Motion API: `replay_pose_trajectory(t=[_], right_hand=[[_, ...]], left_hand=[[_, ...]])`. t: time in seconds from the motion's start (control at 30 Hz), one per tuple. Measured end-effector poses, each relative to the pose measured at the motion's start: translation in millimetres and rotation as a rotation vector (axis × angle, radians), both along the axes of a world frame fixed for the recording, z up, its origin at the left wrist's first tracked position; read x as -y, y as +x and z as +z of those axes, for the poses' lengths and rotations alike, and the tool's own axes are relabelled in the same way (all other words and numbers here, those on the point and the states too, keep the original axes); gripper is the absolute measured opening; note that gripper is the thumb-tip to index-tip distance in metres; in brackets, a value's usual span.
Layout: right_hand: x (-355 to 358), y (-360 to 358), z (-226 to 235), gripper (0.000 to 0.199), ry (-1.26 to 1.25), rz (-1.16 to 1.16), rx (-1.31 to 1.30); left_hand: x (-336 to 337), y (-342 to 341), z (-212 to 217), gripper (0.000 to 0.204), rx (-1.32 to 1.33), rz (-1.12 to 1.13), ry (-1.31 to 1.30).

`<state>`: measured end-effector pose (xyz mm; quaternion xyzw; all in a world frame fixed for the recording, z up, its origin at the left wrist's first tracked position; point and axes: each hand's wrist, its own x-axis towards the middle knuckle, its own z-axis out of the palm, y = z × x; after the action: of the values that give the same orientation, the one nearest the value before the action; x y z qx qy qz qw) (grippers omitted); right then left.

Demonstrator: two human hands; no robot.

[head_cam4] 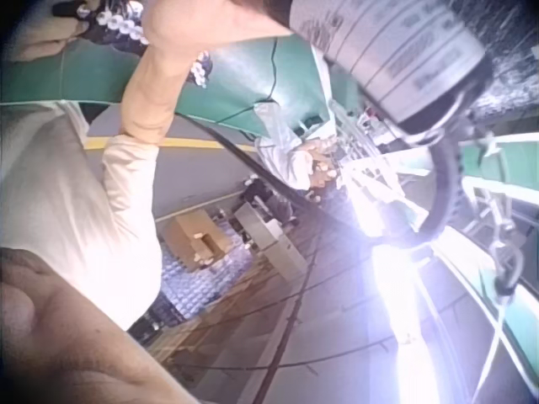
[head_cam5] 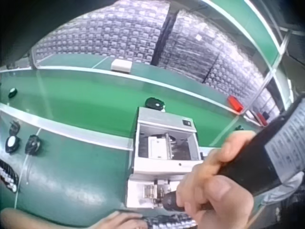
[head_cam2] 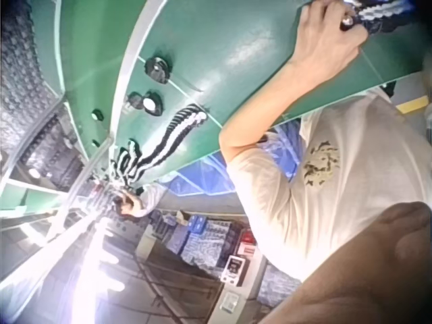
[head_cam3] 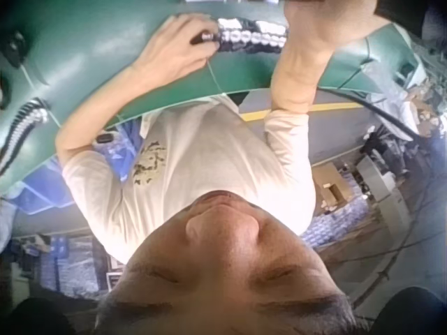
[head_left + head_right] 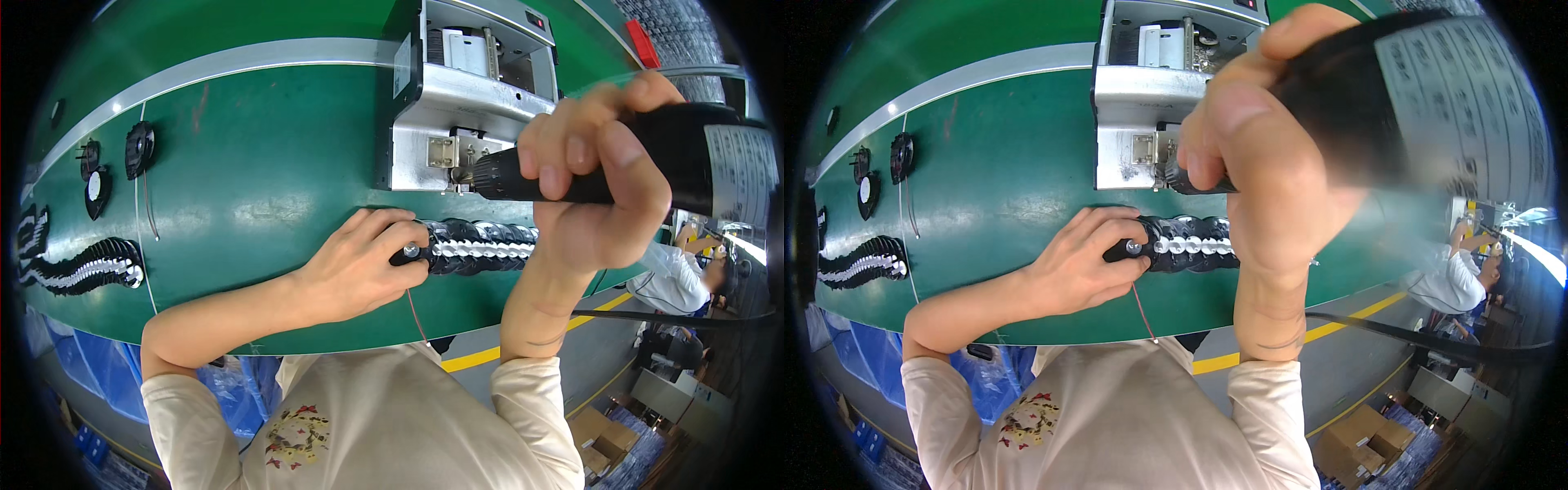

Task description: The recorder is assembling LED components on a factory assembly line, using a heat tool and a specialized pressing machine.

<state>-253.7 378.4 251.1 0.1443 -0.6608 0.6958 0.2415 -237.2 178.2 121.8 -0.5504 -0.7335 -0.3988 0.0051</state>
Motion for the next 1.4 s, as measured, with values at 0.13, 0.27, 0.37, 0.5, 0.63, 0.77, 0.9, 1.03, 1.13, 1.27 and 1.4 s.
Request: replay_pose_trajectory(t=[0.13, 0.27, 0.37, 0.5, 0.63, 0.77, 0.9, 1.03, 1.13, 1.27, 1.4], right_hand=[[-3.5, 16.2, 2.3, 0.039, -0.036, 0.159, -0.019], [-7.5, 47.1, -6.0, 0.040, -0.018, 0.316, -0.020], [-2.6, 56.6, -10.9, 0.039, -0.008, 0.245, 0.006], [7.0, 66.3, -17.8, 0.039, -0.075, 0.129, 0.023], [11.1, 67.9, -17.7, 0.039, -0.113, 0.083, 0.041], [17.9, 69.7, -15.0, 0.044, -0.260, 0.015, 0.071], [18.1, 69.6, -16.8, 0.043, -0.248, 0.035, 0.073], [16.2, 65.9, -23.8, 0.040, -0.114, 0.065, 0.037], [18.6, 65.3, -26.5, 0.039, -0.098, 0.046, 0.040], [19.6, 62.7, -30.3, 0.039, -0.101, 0.032, 0.049], [21.1, 61.5, -31.3, 0.039, -0.091, 0.016, 0.078]], left_hand=[[3.4, 0.6, -3.4, 0.023, 0.009, -0.007, 0.048], [6.0, 0.4, -5.4, 0.023, 0.010, -0.002, 0.035], [6.1, -1.0, -5.4, 0.023, 0.018, -0.010, 0.031], [7.0, 0.0, -3.8, 0.021, 0.039, 0.008, 0.033], [6.3, 0.1, -4.1, 0.021, 0.043, 0.015, 0.036], [5.8, -2.0, -1.0, 0.022, 0.063, -0.009, 0.039], [6.0, -4.4, 0.4, 0.020, 0.074, -0.027, 0.018], [6.5, -4.6, -0.3, 0.020, 0.094, -0.039, 0.010], [6.3, -5.3, -0.3, 0.018, 0.104, -0.043, 0.021], [6.5, -5.4, 0.2, 0.016, 0.122, -0.037, 0.031], [6.8, -6.1, 1.4, 0.014, 0.122, -0.041, 0.033]])
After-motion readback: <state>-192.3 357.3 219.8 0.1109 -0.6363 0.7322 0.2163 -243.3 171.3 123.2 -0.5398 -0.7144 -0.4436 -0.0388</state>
